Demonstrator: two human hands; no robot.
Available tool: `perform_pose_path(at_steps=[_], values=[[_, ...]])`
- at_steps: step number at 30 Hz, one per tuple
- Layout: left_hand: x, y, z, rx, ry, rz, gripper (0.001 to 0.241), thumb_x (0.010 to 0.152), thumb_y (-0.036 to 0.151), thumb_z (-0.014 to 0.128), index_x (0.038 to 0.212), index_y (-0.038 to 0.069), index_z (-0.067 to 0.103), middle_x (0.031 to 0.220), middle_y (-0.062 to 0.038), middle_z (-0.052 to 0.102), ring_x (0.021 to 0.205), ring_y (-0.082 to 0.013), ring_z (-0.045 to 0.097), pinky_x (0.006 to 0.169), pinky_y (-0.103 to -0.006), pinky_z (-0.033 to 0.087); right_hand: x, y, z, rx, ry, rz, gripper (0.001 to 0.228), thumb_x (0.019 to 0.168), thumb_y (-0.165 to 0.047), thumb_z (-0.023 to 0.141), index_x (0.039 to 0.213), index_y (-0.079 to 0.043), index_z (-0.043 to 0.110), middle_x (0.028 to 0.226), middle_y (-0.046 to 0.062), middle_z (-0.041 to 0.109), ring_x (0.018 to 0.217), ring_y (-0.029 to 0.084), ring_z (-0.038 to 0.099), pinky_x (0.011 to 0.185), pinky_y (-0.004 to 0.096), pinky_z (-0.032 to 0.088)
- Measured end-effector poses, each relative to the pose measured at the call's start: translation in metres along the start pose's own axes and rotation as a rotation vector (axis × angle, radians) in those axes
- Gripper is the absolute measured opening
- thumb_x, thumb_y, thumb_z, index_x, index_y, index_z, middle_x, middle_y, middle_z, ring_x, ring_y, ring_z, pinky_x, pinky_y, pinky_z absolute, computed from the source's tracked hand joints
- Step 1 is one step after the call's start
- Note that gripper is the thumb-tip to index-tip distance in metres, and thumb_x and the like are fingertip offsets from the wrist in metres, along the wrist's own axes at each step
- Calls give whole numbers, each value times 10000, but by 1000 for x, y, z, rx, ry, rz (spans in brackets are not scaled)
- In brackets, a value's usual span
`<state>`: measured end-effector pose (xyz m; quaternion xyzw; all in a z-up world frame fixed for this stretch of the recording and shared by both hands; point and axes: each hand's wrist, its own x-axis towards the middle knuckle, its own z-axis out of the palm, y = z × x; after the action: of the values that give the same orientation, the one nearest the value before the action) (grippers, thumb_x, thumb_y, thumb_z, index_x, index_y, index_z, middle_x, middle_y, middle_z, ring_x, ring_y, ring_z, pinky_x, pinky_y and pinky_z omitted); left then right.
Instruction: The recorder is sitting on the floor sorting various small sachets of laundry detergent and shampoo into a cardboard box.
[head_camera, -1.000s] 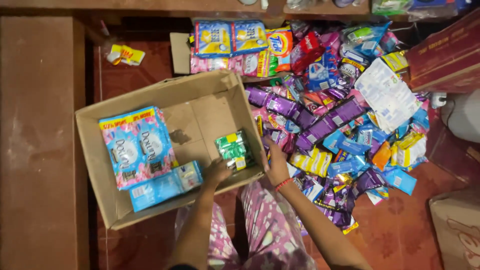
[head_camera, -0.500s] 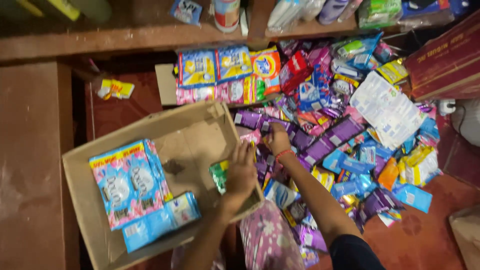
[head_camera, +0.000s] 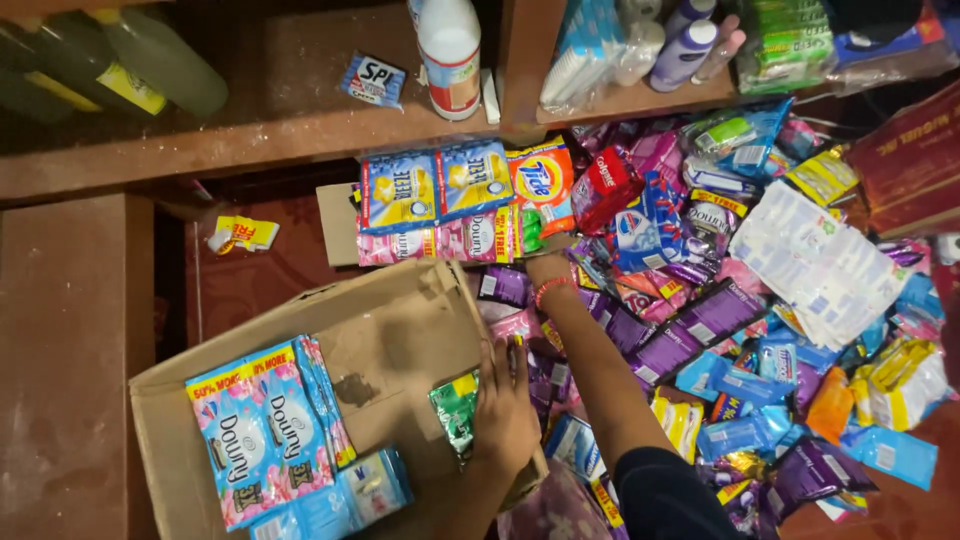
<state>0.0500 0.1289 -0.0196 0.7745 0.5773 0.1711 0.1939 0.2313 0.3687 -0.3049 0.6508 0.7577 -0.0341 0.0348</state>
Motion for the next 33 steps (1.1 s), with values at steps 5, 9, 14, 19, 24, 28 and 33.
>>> perform_pose_path(at_steps=[5, 9, 14, 19, 24, 28, 33], values=[[-4, 2, -2, -17, 15, 15, 845, 721, 36, 647, 1507, -60, 353, 1563, -323, 286, 1472, -542, 213, 1189, -546, 249, 10, 8, -8, -147, -227, -68, 261, 945, -118, 567, 1129, -126, 752, 1157, 149, 731, 1035, 342, 727, 815, 493, 600], [-10, -3, 5, -18, 108, 73, 809, 745, 24, 625, 1506, -65, 366, 1560, -334, 310, 1478, -551, 246, 1196, -550, 277, 4, 25, 31, -152, -132, 26, 224, 924, -160, 591, 1036, -99, 774, 1102, 163, 734, 944, 353, 741, 752, 485, 599], [-7, -4, 7, 27, 180, 143, 784, 756, 21, 603, 1497, -87, 372, 1557, -352, 319, 1481, -562, 250, 1199, -559, 289, -65, 36, -49, -212, -32, -104, 199, 898, -108, 598, 958, -83, 786, 1189, 184, 686, 851, 332, 766, 662, 452, 614], [-10, -6, 12, 40, 51, 80, 782, 762, 44, 604, 1489, -93, 351, 1544, -339, 320, 1481, -559, 204, 1205, -565, 237, -141, 45, -120, -23, -29, -244, 201, 950, -149, 553, 1055, -103, 718, 1150, 94, 679, 803, 332, 747, 704, 485, 591], [-13, -8, 12, -18, -12, 54, 852, 800, 107, 657, 1535, -56, 259, 1580, -334, 285, 1502, -566, 178, 1226, -518, 207, -236, 32, -248, 205, 79, -182, 225, 857, -81, 577, 1060, -71, 672, 1150, 125, 668, 856, 367, 705, 673, 475, 573], [-15, 15, -12, -245, -126, 28, 1059, 789, 266, 816, 1547, -27, 136, 1559, -323, 281, 1458, -540, 193, 1184, -559, 176, -300, 23, -301, 598, 410, -47, 208, 830, 16, 626, 1023, -44, 677, 1022, 131, 675, 949, 366, 689, 770, 425, 559], [-35, 66, -68, -662, -123, 130, 1102, 766, 252, 863, 1599, 75, 163, 1460, -263, 499, 1372, -406, 466, 1137, -489, 345, -348, -10, -385, 803, 408, 1, 101, 889, -59, 706, 980, -21, 730, 909, 121, 693, 830, 273, 693, 735, 340, 533]])
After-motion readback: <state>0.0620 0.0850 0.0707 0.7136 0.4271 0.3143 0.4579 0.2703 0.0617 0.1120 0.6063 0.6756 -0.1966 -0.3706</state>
